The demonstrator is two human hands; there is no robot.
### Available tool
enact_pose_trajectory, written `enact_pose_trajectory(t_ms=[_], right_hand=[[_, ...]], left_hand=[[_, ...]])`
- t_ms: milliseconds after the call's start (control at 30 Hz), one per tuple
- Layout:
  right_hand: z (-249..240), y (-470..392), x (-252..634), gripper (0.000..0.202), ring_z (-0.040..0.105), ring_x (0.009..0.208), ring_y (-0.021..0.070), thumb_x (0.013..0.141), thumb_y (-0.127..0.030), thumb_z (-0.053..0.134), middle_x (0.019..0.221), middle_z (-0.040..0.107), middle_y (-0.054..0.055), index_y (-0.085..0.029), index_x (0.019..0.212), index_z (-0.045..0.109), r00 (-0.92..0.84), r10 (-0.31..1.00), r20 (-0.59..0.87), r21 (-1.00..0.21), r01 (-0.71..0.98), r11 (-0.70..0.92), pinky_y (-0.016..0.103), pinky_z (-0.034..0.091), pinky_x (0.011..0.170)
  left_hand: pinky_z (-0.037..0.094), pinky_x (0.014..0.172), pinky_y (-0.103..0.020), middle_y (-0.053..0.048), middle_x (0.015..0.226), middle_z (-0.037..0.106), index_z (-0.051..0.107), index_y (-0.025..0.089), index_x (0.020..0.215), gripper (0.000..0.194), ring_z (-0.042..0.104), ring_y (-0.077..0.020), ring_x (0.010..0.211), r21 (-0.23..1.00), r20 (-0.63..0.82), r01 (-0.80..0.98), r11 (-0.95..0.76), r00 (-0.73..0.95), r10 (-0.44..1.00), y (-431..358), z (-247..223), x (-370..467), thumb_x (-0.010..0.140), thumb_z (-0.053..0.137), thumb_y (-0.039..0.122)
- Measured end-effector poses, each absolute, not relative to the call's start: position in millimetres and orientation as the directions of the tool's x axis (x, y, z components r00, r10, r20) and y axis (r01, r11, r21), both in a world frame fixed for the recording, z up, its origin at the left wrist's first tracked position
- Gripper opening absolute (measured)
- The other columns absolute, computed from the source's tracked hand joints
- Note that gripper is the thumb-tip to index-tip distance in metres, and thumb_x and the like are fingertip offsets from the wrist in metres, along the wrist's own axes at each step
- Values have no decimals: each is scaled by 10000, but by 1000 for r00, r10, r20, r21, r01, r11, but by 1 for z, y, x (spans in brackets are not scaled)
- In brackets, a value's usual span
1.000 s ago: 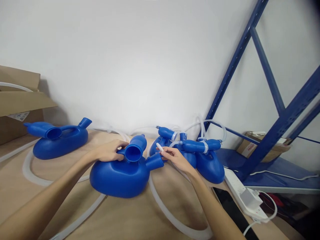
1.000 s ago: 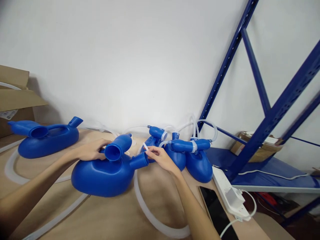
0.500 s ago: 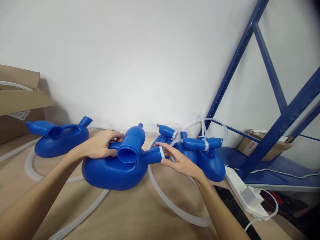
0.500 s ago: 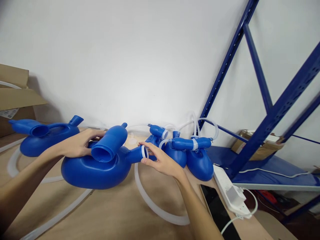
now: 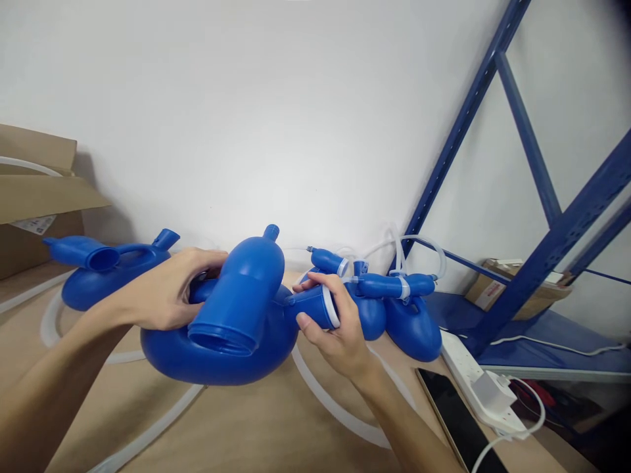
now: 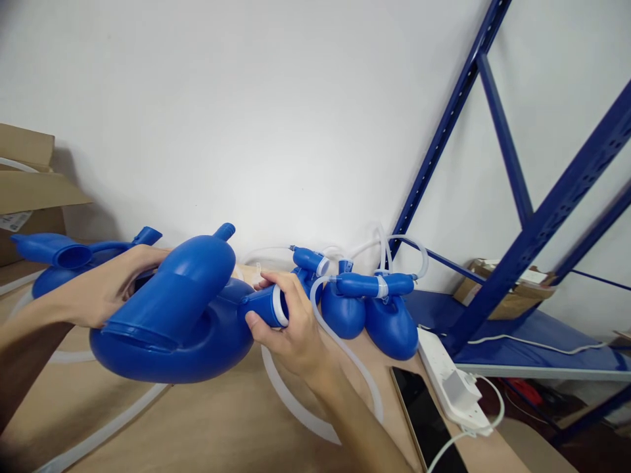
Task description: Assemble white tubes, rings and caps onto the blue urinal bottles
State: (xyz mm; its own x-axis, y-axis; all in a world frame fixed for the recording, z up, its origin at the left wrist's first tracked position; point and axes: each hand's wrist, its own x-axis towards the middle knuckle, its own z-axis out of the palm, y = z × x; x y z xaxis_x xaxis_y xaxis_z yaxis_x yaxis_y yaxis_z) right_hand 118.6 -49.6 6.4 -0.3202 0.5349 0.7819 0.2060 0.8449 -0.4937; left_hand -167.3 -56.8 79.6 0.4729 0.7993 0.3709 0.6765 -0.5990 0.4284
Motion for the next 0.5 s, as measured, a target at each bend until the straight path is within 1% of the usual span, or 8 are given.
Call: enact_pose_trajectory(t_ms=[100, 167, 267, 367, 500], right_hand=[[7, -55, 115, 472, 646, 1047, 210, 950, -287, 658, 1149, 630, 58, -265, 1406, 537, -196, 475, 858, -408, 304, 861, 371, 562, 921], [9, -56, 115, 468, 646, 1019, 203, 956, -272, 630, 1126, 643, 58, -249, 1416, 553, -159, 444, 882, -373, 342, 862, 352, 565, 889], [13, -53, 119, 500, 655, 1057, 206, 961, -260, 612, 1159, 670, 57, -251, 1457, 553, -149, 443, 884, -371, 352, 859, 358, 560, 926], [16, -48, 123, 518, 667, 1084, 214, 964, -263, 613, 1182, 691, 56, -259, 1479, 560, -129, 486, 864, -422, 340, 840, 372, 555, 960], [16, -45, 121, 457, 693, 928, 199, 982, -320, 604, 1026, 714, 46, -248, 1433, 628, -22, 601, 799, -567, 309, 764, 367, 582, 885]], left_hand=[[573, 764, -218, 3, 961, 739, 693, 153, 1011, 463, 662, -134, 831, 529, 305, 644, -553, 464, 832, -61, 82, -162, 679, 646, 472], [575, 757, -215, 6, 954, 735, 688, 151, 974, 455, 661, -140, 834, 579, 276, 627, -521, 450, 849, -61, 83, -156, 641, 685, 461], [580, 767, -221, 5, 914, 722, 680, 149, 900, 423, 648, -140, 824, 634, 259, 591, -499, 445, 857, -62, 84, -145, 618, 693, 464], [580, 759, -225, 5, 869, 712, 675, 153, 858, 386, 635, -131, 798, 649, 272, 591, -479, 408, 872, -65, 83, -134, 671, 644, 489], [557, 680, -180, 13, 865, 717, 659, 159, 839, 359, 646, -111, 767, 629, 286, 623, -465, 371, 883, -67, 78, -126, 742, 604, 500]])
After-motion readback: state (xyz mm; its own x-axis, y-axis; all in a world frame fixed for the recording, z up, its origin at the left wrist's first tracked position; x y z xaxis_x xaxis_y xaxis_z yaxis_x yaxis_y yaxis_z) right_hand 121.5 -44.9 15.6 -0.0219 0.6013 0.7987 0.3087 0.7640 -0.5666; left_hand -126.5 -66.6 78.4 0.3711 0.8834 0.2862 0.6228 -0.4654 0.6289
